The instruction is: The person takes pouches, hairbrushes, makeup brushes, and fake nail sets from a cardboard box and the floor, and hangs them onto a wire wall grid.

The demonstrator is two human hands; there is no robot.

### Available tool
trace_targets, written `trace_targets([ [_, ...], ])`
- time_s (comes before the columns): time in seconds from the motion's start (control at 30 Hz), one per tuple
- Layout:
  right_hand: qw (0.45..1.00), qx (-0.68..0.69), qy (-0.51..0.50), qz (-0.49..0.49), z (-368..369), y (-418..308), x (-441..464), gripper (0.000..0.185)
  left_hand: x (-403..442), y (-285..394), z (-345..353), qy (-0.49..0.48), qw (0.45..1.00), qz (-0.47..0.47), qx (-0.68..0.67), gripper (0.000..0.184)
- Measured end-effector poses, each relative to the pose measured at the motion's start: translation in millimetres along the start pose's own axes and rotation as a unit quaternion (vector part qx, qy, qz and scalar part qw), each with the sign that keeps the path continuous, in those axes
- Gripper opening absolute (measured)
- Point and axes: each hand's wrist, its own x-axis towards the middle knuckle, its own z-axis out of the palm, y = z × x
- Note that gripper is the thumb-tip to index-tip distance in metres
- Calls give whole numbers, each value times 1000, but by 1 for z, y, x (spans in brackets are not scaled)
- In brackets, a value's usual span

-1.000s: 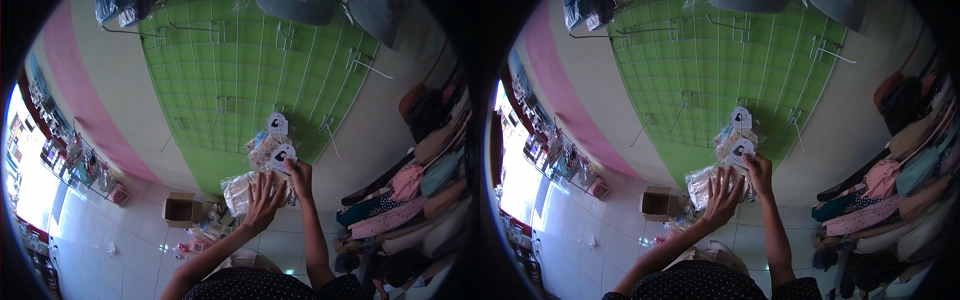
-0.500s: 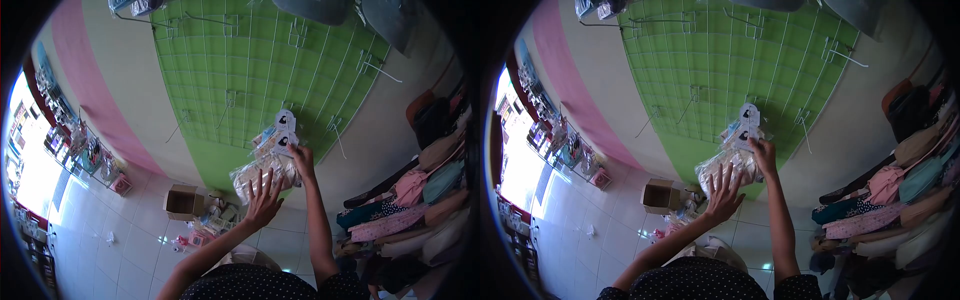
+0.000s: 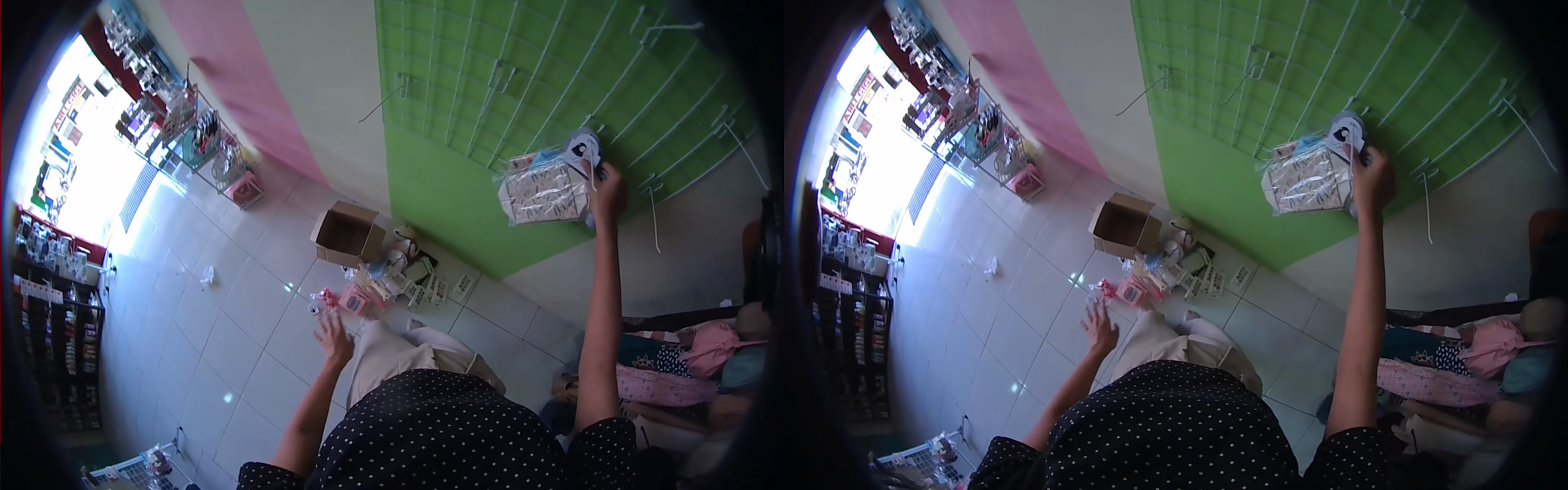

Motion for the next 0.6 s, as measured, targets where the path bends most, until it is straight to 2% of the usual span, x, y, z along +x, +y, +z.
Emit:
trace_targets([
  [0.07, 989, 126, 65, 32, -7, 4, -20, 28, -20, -48, 18, -55, 987, -149, -3, 75],
  [0.13, 985, 122, 122, -10, -24, -3, -55, 20, -44, -83, 36, -94, 950, -293, -58, 75],
  [0.17, 985, 125, 104, -59, -27, -2, -77, 16, -54, -96, 46, -107, 922, -360, -92, 76],
  [0.2, 994, 102, 14, -45, -24, 6, -103, 16, -62, -105, 57, -121, 889, -424, -124, 77],
  [0.27, 983, 88, -147, -68, -18, 11, -160, 11, -74, -116, 76, -158, 866, -456, -133, 76],
  [0.3, 964, 81, -252, -24, -15, 13, -190, 14, -78, -116, 85, -188, 844, -484, -137, 76],
  [0.33, 940, 89, -330, -1, -12, 14, -218, 18, -78, -112, 90, -196, 837, -491, -145, 76],
  [0.43, 855, 55, -515, 25, -6, 7, -283, 21, -61, -97, 99, -194, 875, -420, -140, 73],
  [0.47, 825, 105, -555, 32, 3, 15, -305, 24, -49, -90, 103, -177, 890, -392, -151, 71],
  [0.53, 763, 106, -637, 39, 7, 4, -330, 25, -17, -77, 107, -168, 914, -331, -165, 70],
  [0.6, 745, 63, -664, 21, 8, -7, -343, 25, 20, -60, 109, -163, 933, -273, -167, 68],
])
